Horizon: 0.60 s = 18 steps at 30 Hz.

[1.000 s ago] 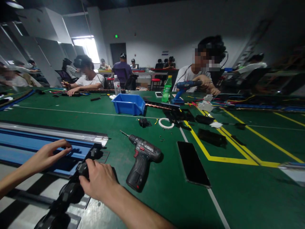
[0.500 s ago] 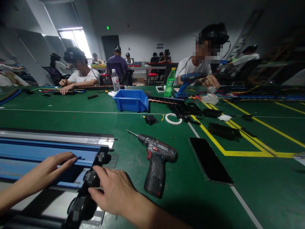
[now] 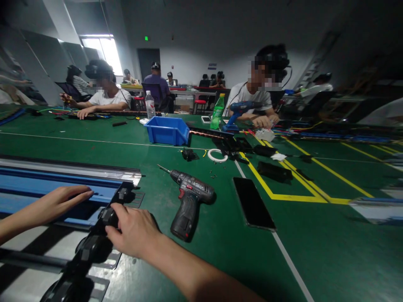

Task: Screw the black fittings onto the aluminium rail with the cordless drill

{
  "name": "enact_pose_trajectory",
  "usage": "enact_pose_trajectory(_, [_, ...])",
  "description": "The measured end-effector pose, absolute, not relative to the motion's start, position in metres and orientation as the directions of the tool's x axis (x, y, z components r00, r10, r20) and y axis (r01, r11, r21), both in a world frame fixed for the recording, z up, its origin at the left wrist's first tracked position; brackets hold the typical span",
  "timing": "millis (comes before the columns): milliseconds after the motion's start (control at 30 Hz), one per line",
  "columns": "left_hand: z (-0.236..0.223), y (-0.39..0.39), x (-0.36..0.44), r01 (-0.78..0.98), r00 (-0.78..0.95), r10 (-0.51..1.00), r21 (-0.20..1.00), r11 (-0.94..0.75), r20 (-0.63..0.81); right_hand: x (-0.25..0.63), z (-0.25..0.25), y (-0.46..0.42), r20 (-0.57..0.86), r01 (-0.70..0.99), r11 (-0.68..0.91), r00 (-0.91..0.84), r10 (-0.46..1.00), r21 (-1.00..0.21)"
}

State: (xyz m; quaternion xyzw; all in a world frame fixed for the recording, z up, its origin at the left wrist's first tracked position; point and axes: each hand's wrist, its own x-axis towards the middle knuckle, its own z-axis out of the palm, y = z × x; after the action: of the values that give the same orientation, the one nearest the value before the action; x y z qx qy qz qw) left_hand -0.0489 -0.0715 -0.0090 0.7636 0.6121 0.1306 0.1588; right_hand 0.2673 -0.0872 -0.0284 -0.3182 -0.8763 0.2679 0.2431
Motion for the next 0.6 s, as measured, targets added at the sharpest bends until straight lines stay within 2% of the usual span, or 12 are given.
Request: enact_pose_trajectory(600, [-0.0122,-0.0731,-0.0547,0.886,0.238,0.970,0.398,-0.238,0.051,0.2643,-0.0326,-0.0914,0.281,0.428,0.677,-0.679,0.678,-0.598])
